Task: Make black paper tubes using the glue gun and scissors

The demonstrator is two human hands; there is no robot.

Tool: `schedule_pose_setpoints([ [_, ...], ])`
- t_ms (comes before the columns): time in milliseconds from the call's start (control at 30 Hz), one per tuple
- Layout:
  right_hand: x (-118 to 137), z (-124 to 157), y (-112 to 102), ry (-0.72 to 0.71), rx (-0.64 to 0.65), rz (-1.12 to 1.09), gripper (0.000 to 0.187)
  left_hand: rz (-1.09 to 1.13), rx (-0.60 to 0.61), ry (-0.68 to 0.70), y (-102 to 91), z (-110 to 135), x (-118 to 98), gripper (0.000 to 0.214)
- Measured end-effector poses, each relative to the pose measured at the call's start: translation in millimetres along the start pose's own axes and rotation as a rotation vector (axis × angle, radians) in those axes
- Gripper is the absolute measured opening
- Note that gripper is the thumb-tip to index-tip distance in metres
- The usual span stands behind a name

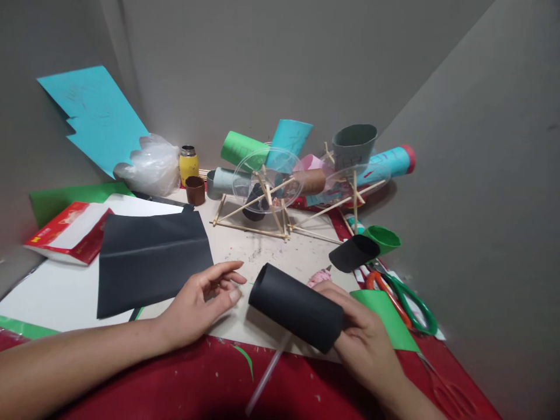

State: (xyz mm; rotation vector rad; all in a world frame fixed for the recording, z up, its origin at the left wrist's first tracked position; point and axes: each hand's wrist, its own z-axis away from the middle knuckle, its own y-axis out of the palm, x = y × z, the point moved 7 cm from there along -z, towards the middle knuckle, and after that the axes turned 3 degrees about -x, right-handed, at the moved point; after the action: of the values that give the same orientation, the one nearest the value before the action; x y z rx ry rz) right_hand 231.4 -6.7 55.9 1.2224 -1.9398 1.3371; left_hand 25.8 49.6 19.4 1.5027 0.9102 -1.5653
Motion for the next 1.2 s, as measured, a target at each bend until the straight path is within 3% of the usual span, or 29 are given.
schedule_pose_setpoints([
  [200,-9.7,-1.7,-18.0,0.135,-0.072,0.129,0.019,0.066,-0.138,-0.06,-16.2,-14.1,16.0,0.025],
  [333,-12.8,-5.6,-21.8,0.163,-0.027,0.208,0.029,0.02,-0.169,-0.06,-22.3,-18.5,17.9,0.035],
  [500,-6.9,-8.6,-7.1,0.081,0.127,0.392,0.03,-0.088,-0.111,0.016,-19.9,-18.1,15.7,0.045],
  [667,3.3,-13.2,13.7,0.014,0.26,0.564,0.026,-0.106,-0.099,0.073,-16.4,-13.3,18.0,0.016],
  [800,8.6,-21.1,13.5,0.053,0.244,0.459,0.028,-0.195,-0.074,0.147,-13.7,-10.4,17.8,0.027],
  [1033,12.8,-22.7,-19.8,0.036,-0.045,0.285,0.029,-0.228,-0.104,0.208,-16.4,-10.6,9.4,0.026],
  [1200,20.1,-24.1,-8.2,0.046,0.085,0.315,0.023,-0.346,-0.171,0.312,-18.5,-3.5,-13.5,0.02],
])
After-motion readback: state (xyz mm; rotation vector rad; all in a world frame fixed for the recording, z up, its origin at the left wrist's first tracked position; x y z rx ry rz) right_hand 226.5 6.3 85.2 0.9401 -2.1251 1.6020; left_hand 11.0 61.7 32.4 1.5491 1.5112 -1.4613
